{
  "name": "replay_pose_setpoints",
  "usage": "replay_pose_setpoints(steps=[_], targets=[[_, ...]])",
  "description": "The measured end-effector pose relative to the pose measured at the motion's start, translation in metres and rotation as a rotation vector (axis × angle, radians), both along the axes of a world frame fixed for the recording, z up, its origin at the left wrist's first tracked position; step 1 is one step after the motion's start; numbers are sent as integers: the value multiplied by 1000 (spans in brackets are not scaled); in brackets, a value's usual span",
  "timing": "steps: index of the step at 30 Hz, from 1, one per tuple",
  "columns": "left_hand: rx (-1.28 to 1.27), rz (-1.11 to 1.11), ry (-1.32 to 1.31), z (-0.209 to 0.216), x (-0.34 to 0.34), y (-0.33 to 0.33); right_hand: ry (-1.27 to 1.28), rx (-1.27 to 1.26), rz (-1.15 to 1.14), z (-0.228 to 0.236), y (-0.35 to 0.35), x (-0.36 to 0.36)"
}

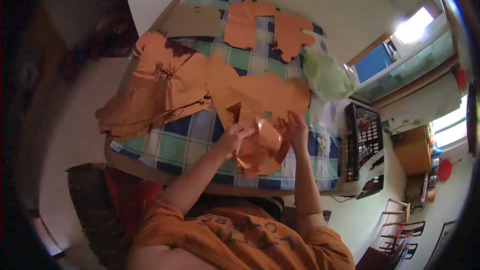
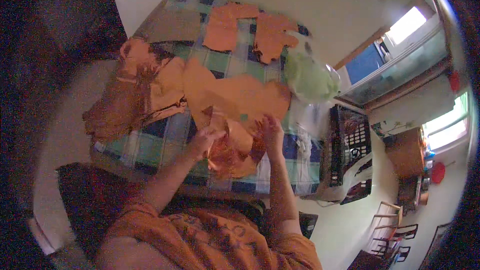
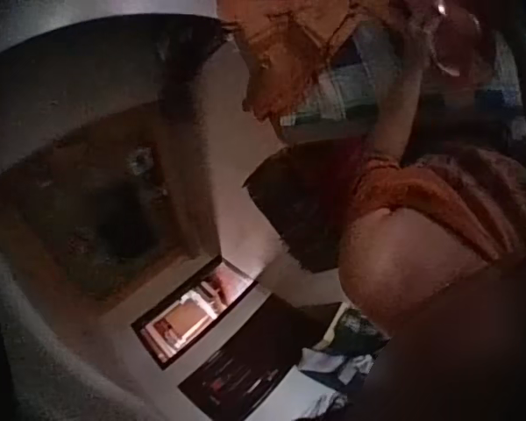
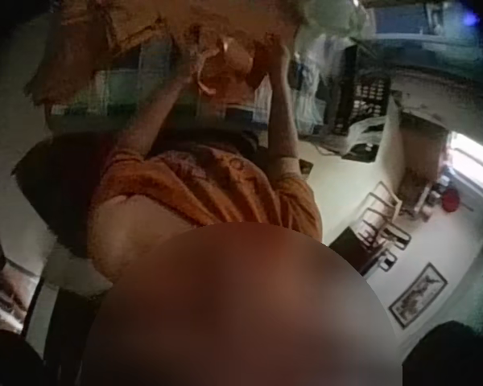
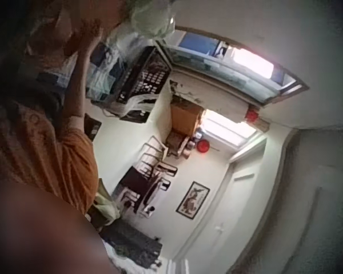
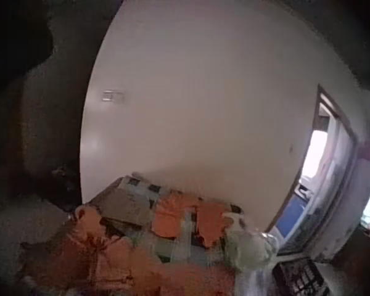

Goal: Wrapping a square cardboard piece with metallic paper by folding it.

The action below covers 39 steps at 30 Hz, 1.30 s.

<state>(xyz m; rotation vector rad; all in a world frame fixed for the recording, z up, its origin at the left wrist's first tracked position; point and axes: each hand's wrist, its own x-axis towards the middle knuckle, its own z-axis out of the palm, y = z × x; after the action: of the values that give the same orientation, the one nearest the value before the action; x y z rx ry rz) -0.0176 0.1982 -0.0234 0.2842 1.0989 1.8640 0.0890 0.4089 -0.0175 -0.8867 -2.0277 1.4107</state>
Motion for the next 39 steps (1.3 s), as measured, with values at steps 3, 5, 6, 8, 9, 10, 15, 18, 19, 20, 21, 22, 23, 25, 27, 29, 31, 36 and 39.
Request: replay_pose_setpoints(steps=[3,5,6,8,9,10,15,18,19,20,21,22,23,25,27,29,31,36,39], targets=[[-70,-18,-86,-19,3,-9,-11,608,214,5,-16,-1],[-93,-73,71,-27,5,-17,105,271,300,13,-32,-2],[-105,-76,70,-14,9,-21,-89,584,340,12,-32,-2],[-225,15,866,8,14,-30,-282,889,381,10,-36,-1],[-234,18,868,5,15,-34,-340,900,374,10,-39,-1],[-357,82,1277,-3,18,-39,-398,910,367,8,-41,-2],[-679,-76,1730,-28,11,-66,-382,936,243,-11,-11,-12],[-702,-46,1794,-22,-1,-77,-439,968,200,-13,-9,-22],[-701,-48,1796,-23,-3,-77,-455,993,170,-16,-10,-27],[-697,-35,1810,-22,-3,-77,-452,994,170,-18,-11,-32],[-693,-22,1824,-22,-4,-77,-471,963,116,-20,-14,-38],[-692,-22,1826,-21,-4,-78,-491,932,62,-22,-16,-43],[-698,-35,1831,-18,-3,-79,-490,931,58,-25,-17,-47],[-699,-51,1839,-15,1,-80,-422,1150,402,-29,-18,-53],[-740,-92,1843,-16,12,-87,-360,1059,437,-22,-41,-56],[-731,-82,1817,-11,18,-87,-303,970,463,-22,-52,-60],[-717,-71,1795,-11,18,-85,-332,993,239,-31,-49,-71],[-761,-142,1806,-12,16,-88,-335,1079,111,-36,-50,-83],[-754,-77,1798,-14,17,-86,-294,1129,130,-30,-49,-85]])
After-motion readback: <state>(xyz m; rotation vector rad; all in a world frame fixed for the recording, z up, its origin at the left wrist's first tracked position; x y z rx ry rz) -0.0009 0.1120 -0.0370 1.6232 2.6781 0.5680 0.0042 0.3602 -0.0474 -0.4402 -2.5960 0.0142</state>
